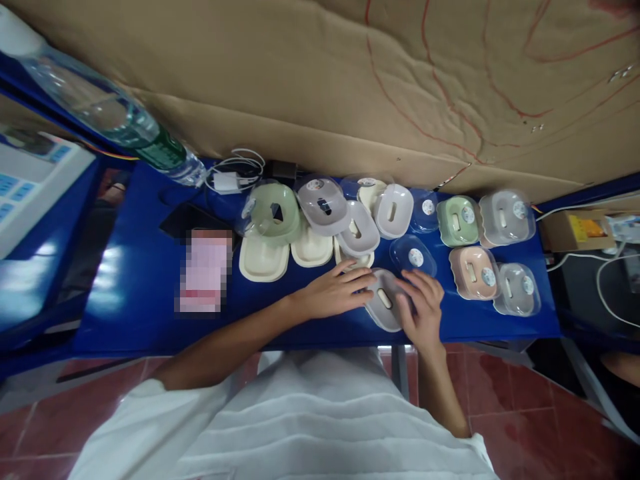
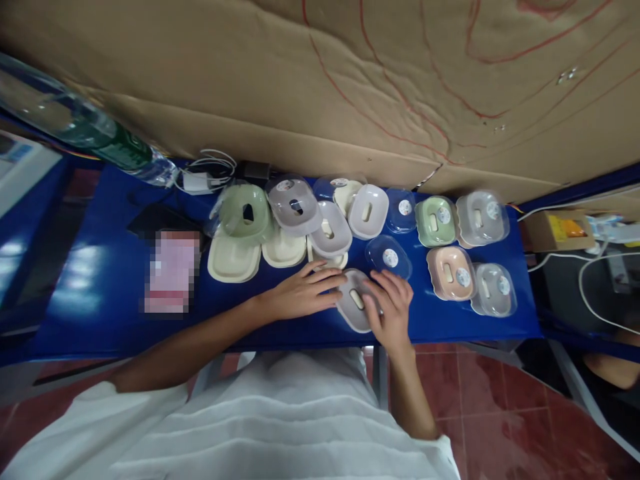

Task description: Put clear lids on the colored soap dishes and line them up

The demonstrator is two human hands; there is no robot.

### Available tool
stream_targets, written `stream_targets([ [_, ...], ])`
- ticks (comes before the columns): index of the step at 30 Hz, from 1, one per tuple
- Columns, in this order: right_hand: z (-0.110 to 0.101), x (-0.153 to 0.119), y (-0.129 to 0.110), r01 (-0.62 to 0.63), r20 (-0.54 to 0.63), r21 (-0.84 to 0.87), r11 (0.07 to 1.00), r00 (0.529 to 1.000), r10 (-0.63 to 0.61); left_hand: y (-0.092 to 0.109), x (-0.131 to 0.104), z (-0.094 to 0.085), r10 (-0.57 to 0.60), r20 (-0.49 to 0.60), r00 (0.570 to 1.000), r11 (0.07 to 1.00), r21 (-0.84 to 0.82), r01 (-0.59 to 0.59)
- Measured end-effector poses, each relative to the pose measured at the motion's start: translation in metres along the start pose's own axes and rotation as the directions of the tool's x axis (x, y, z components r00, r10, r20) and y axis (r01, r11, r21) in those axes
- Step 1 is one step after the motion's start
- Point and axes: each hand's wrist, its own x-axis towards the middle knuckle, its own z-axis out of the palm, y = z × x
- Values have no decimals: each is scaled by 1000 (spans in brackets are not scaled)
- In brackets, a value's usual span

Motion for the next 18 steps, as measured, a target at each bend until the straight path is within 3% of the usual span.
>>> stream_targets([
  [3,-5,-8,-10,50,232,38,998,971,-58,-4,-4,-6,-22,-1,1000,999,-45,22],
  [5,-5,-8,-16,70,320,64,995,943,-87,-7,-4,-10,-58,5,998,998,-40,58],
  [8,-5,-3,-20,43,265,128,991,961,-76,-5,-3,-10,-81,-52,995,997,12,82],
  [12,-2,10,-20,10,57,176,984,998,-21,9,-4,-5,13,-215,977,992,127,15],
  [15,4,24,-18,-2,-75,53,999,997,6,18,-2,-3,121,-87,989,985,135,-108],
  [18,7,37,-4,-13,-76,-109,994,997,5,23,1,-3,160,95,983,986,38,-164],
])
